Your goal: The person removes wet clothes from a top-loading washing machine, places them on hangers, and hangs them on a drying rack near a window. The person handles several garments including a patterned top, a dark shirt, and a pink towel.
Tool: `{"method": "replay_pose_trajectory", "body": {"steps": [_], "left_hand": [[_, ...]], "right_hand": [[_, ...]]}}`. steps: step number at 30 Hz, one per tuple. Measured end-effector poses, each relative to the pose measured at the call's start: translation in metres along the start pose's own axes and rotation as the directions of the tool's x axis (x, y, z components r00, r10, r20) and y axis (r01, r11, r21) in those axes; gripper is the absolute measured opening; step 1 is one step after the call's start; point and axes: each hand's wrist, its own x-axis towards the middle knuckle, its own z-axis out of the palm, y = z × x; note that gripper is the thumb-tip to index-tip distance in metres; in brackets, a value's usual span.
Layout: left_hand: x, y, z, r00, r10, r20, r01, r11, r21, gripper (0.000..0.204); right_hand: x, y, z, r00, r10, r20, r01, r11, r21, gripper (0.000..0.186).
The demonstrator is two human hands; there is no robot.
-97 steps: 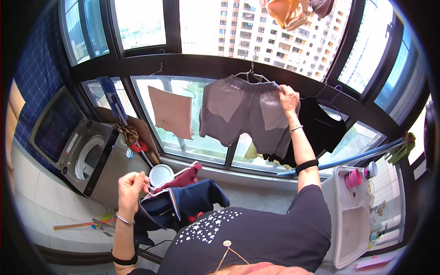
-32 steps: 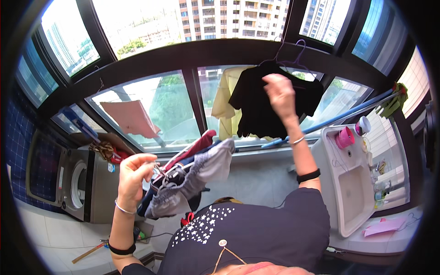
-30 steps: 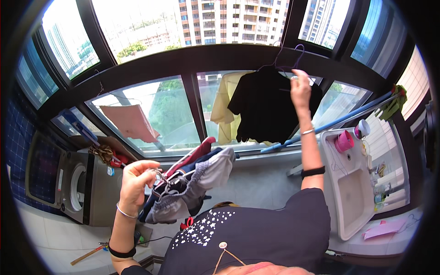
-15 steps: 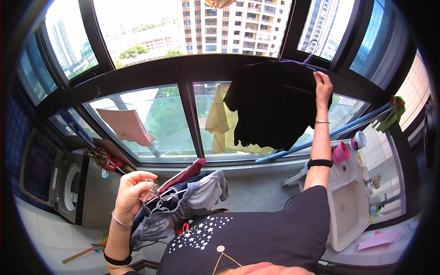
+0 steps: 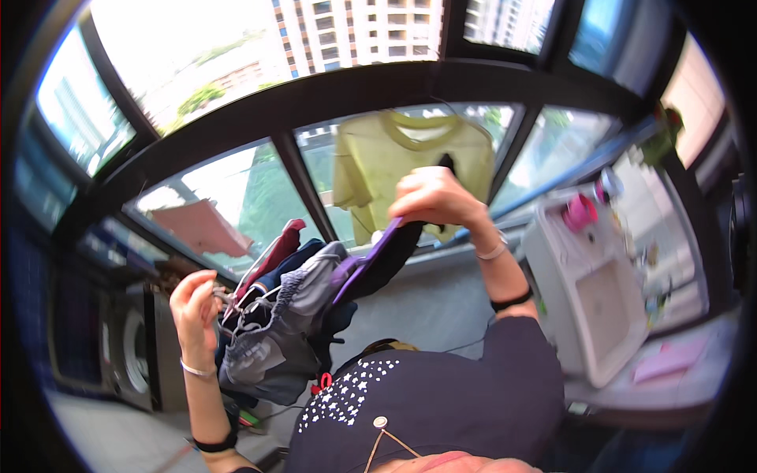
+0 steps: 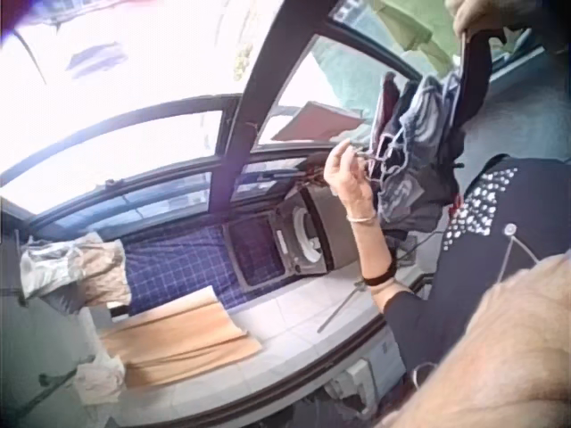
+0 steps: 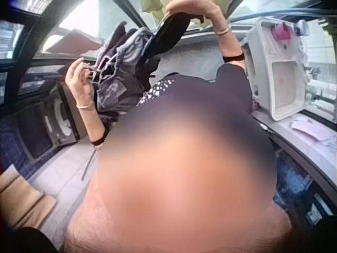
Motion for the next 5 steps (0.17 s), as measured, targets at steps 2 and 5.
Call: {"method": "replay_pose_trajectory", "body": {"steps": [2, 5], "left_hand": [[0.006, -0.001, -0.002, 1.0, 0.005, 0.03, -0.007, 0.997, 0.076, 0.019], [0.016, -0.008, -0.02, 0.996, 0.018, 0.087, -0.023, 0.998, 0.061, 0.022]], "right_hand": [[0.003, -0.001, 0.017, 0.995, -0.017, -0.096, 0.031, 0.989, 0.145, 0.014], [-0.016, 0.013, 0.017, 0.977, 0.16, -0.139, -0.129, 0.969, 0.211, 0.008]]}}
